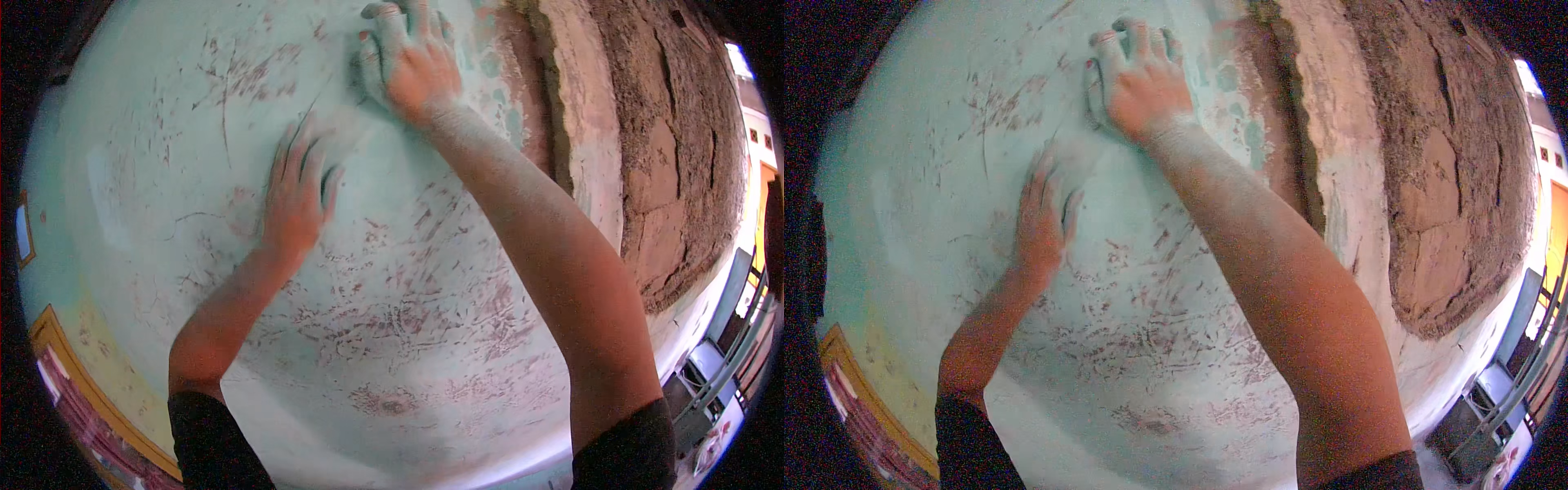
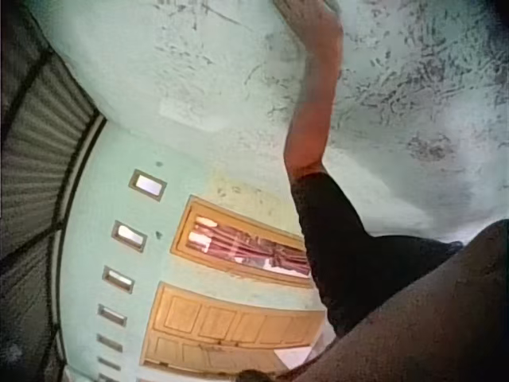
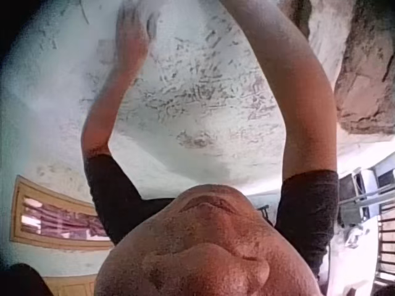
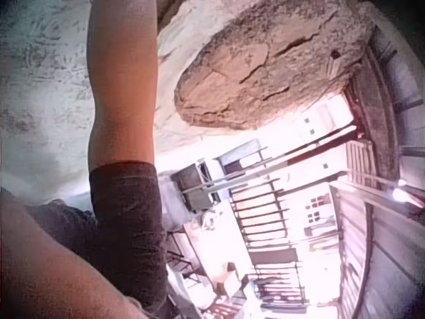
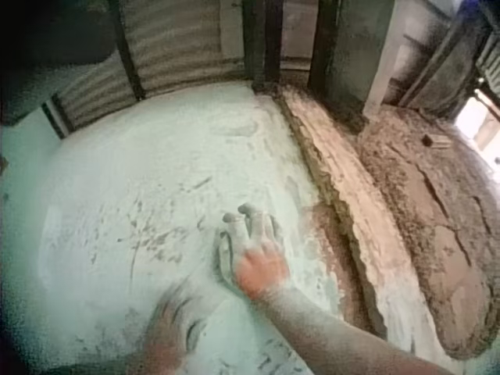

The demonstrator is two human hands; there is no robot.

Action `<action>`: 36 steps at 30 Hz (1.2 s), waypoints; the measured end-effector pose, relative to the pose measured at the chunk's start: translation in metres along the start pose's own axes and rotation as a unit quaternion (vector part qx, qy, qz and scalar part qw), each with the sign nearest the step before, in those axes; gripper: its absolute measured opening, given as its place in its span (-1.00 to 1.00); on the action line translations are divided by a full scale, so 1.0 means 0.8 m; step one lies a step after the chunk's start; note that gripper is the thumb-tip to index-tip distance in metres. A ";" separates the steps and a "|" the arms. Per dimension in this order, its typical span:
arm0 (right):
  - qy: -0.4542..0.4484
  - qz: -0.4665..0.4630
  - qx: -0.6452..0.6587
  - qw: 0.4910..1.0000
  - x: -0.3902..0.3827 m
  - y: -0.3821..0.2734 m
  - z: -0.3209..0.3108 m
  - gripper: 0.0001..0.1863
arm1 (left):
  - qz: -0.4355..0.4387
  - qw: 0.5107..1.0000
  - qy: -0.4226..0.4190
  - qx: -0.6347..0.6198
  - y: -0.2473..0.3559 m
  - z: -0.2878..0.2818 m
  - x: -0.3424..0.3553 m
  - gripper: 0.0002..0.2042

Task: The person applies and smooths plaster or putty onto a wall or ceiling surface using a putty knife.

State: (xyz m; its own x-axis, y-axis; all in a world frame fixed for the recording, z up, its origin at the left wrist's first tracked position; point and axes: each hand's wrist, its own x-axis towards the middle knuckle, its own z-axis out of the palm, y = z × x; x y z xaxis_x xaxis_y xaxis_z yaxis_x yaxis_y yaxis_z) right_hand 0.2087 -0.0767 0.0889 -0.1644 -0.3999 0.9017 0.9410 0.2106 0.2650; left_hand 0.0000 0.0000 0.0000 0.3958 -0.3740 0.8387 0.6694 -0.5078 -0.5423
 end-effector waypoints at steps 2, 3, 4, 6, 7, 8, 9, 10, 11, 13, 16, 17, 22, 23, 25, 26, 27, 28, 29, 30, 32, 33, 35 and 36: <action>0.018 0.009 -0.015 1.000 -0.002 -0.005 0.004 -0.57 | -0.006 1.000 -0.026 -0.008 -0.026 0.002 -0.014 -0.44; 0.018 0.003 -0.015 1.000 0.000 0.004 -0.010 -0.58 | -0.067 0.998 0.007 0.000 -0.038 0.008 -0.001 -0.44; 0.016 0.001 -0.013 1.000 0.000 0.003 -0.013 -0.59 | -0.112 0.993 0.038 0.021 -0.069 0.014 0.016 -0.44; 0.009 -0.005 -0.016 1.000 -0.003 0.000 -0.017 -0.61 | -0.116 0.979 0.128 0.108 -0.144 0.015 0.066 -0.45; 0.010 -0.011 -0.023 1.000 -0.002 -0.002 -0.018 -0.61 | -0.144 0.972 0.149 0.114 -0.179 0.009 0.097 -0.46; 0.007 -0.015 -0.029 0.999 -0.001 -0.003 -0.019 -0.61 | -0.211 0.959 0.147 0.116 -0.203 0.004 0.118 -0.48; 0.004 -0.017 -0.027 0.999 -0.002 -0.004 -0.020 -0.61 | -0.187 0.961 0.167 0.112 -0.216 0.001 0.122 -0.49; -0.002 -0.019 -0.026 0.999 -0.002 -0.004 -0.021 -0.60 | -0.198 0.960 0.168 0.105 -0.223 -0.002 0.126 -0.50; -0.006 -0.024 -0.025 0.999 -0.001 -0.004 -0.022 -0.60 | -0.229 0.957 0.156 0.092 -0.225 -0.005 0.129 -0.51; -0.006 -0.031 -0.020 0.999 -0.004 -0.006 -0.023 -0.60 | -0.168 0.971 0.150 0.074 -0.194 -0.001 0.096 -0.51; -0.012 -0.037 -0.008 0.999 -0.007 -0.004 -0.027 -0.58 | -0.112 0.990 0.051 0.063 -0.090 -0.003 0.003 -0.47; -0.038 -0.022 -0.010 0.999 -0.009 -0.004 -0.027 -0.57 | -0.072 0.997 0.001 0.040 -0.059 -0.011 -0.018 -0.45; -0.052 -0.037 -0.019 0.998 -0.015 0.001 -0.017 -0.54 | -0.102 0.993 0.015 0.056 -0.084 -0.004 0.008 -0.45; -0.052 -0.043 -0.025 0.997 -0.014 0.003 -0.016 -0.54 | -0.083 0.992 0.065 0.067 -0.118 0.003 0.038 -0.48; -0.055 -0.049 -0.034 0.997 -0.014 0.004 -0.015 -0.55 | -0.085 0.983 0.143 0.072 -0.177 0.011 0.107 -0.55; -0.060 -0.050 -0.035 0.996 -0.013 0.005 -0.017 -0.55 | -0.114 0.978 0.164 0.066 -0.199 0.007 0.138 -0.57; -0.057 -0.050 -0.041 0.996 -0.012 0.004 -0.016 -0.55 | -0.140 0.973 0.170 0.072 -0.213 0.003 0.163 -0.59; -0.061 -0.052 -0.034 0.996 -0.011 0.003 -0.017 -0.55 | -0.182 0.967 0.158 0.082 -0.218 0.000 0.180 -0.60; -0.059 -0.051 -0.034 0.996 -0.012 0.004 -0.019 -0.55 | -0.159 0.970 0.167 0.074 -0.213 0.002 0.185 -0.60; -0.058 -0.050 -0.034 0.996 -0.013 0.003 -0.021 -0.55 | -0.161 0.972 0.156 0.066 -0.198 0.006 0.183 -0.60; -0.053 -0.060 -0.036 0.996 -0.015 0.002 -0.024 -0.55 | -0.087 0.976 0.180 0.085 -0.153 0.023 0.158 -0.60; -0.052 -0.064 -0.032 0.996 -0.017 0.002 -0.024 -0.55 | -0.041 0.977 0.182 0.107 -0.129 0.035 0.135 -0.59; -0.050 -0.068 -0.020 0.996 -0.018 0.002 -0.024 -0.55 | 0.062 0.982 0.159 0.085 -0.090 0.066 0.095 -0.54; -0.046 -0.065 -0.017 0.997 -0.018 0.002 -0.022 -0.54 | 0.023 0.986 0.148 0.070 -0.090 0.076 0.091 -0.50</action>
State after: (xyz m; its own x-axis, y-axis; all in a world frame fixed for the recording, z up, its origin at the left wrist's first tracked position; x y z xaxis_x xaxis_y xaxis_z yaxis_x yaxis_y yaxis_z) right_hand 0.2178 -0.0864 0.0704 -0.3101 -0.3376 0.8888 0.9194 0.1314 0.3707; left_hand 0.0191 0.0566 0.1030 0.2415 -0.6143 0.7512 0.7434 -0.3804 -0.5501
